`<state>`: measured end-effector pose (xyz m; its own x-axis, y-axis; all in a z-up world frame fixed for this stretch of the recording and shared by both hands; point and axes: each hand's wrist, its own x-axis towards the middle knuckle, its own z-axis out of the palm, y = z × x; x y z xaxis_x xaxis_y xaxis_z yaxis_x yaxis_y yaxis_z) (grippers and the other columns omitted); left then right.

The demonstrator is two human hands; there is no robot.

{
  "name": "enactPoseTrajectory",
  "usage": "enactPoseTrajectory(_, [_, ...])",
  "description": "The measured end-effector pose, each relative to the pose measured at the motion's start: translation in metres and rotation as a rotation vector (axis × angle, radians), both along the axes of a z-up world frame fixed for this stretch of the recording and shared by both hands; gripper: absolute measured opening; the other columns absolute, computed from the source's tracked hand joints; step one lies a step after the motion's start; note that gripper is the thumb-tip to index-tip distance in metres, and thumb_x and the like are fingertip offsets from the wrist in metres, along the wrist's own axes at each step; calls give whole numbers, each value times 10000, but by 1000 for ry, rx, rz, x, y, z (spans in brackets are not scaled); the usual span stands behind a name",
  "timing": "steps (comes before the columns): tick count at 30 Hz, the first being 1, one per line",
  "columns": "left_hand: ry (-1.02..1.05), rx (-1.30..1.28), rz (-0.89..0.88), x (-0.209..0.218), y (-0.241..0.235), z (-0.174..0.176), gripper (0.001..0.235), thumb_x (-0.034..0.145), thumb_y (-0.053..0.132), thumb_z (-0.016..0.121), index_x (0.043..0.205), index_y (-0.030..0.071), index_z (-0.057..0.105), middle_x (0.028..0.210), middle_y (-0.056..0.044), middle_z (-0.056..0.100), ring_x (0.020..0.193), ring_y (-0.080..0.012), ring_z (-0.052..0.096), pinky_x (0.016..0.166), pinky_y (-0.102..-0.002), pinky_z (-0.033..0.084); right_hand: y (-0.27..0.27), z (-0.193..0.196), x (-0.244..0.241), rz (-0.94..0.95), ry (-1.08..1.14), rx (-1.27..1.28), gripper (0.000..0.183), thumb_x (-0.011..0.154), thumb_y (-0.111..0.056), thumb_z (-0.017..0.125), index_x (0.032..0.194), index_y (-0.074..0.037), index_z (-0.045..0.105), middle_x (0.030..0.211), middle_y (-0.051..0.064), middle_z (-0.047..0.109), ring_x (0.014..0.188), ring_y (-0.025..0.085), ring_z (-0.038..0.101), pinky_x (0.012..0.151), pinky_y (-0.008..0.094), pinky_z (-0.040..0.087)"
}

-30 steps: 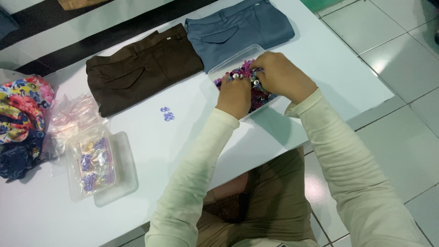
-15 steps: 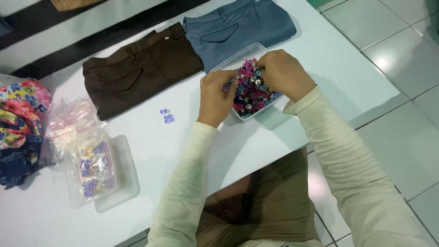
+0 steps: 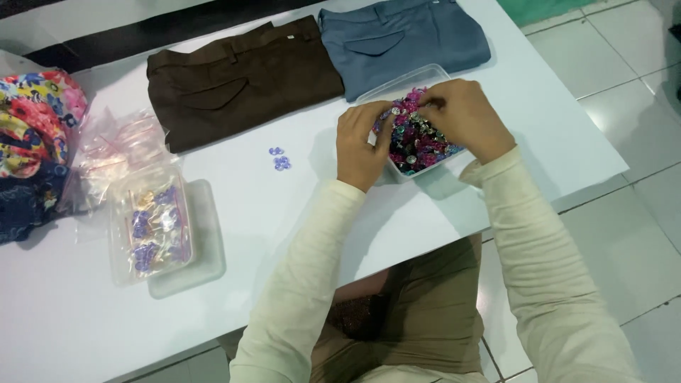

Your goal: Bag small decorative items and sort through a container of colorful buttons

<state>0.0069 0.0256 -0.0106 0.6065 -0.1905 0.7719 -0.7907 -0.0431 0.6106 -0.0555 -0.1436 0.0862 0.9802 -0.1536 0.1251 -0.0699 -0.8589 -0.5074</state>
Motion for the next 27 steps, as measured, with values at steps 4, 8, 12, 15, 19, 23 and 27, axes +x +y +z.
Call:
enactPoseTrajectory(4, [-5, -35, 7, 2, 2, -4, 162, 1003, 113, 678, 1158, 159, 682, 1076, -9, 706, 1033, -235, 676, 980, -370, 481, -4, -15, -10, -18, -115, 450, 184, 951, 41, 671, 1121, 104, 705, 959, 276, 710, 755, 251, 723, 661, 340, 592])
enactPoseTrajectory(8, [-26, -57, 37, 0, 10, 2, 180, 989, 61, 680, 1154, 133, 672, 1065, -38, 705, 1010, -271, 678, 949, -382, 508, 7, -14, -13, -21, -166, 805, 181, 921, 51, 726, 1094, 100, 702, 969, 168, 682, 859, 160, 713, 753, 264, 637])
enactPoseTrajectory(12, [-30, -14, 50, -8, 31, -2, 179, 961, 28, 683, 1115, 118, 670, 1027, -39, 693, 1003, -287, 673, 917, -391, 515, 21, -13, -13, 30, -220, 849, 222, 930, 64, 740, 1143, 103, 695, 1033, 247, 707, 911, 206, 732, 754, 313, 657])
enactPoseTrajectory(15, [-5, 38, 43, -24, 61, 0, 167, 932, 34, 726, 1070, 112, 674, 991, -37, 690, 989, -285, 676, 916, -395, 516, 64, 4, -18, 136, -215, 782, 204, 953, 68, 687, 1153, 108, 684, 1014, 251, 714, 867, 217, 737, 741, 309, 647])
enactPoseTrajectory(19, [67, 100, 82, -29, 119, -15, 185, 911, 41, 740, 1067, 119, 677, 997, -39, 679, 1017, -303, 661, 918, -418, 506, 114, -14, -10, 307, -166, 879, 232, 910, 141, 693, 1141, 124, 683, 955, 253, 695, 790, 257, 740, 667, 360, 663])
enactPoseTrajectory(23, [185, 291, 277, -25, 174, -26, 204, 889, 65, 767, 1048, 163, 685, 934, 3, 672, 957, -260, 644, 889, -394, 466, 157, -49, 15, 376, -152, 581, 187, 884, 28, 736, 1071, 12, 744, 901, 180, 730, 715, 262, 758, 526, 314, 594])
enactPoseTrajectory(27, [345, 391, 373, -20, 198, -31, 226, 865, 91, 786, 1047, 177, 683, 903, 11, 693, 953, -253, 648, 883, -392, 443, 180, -84, 35, 324, -76, 356, 138, 878, -75, 755, 1016, -85, 754, 902, 92, 764, 724, 221, 758, 566, 306, 582])
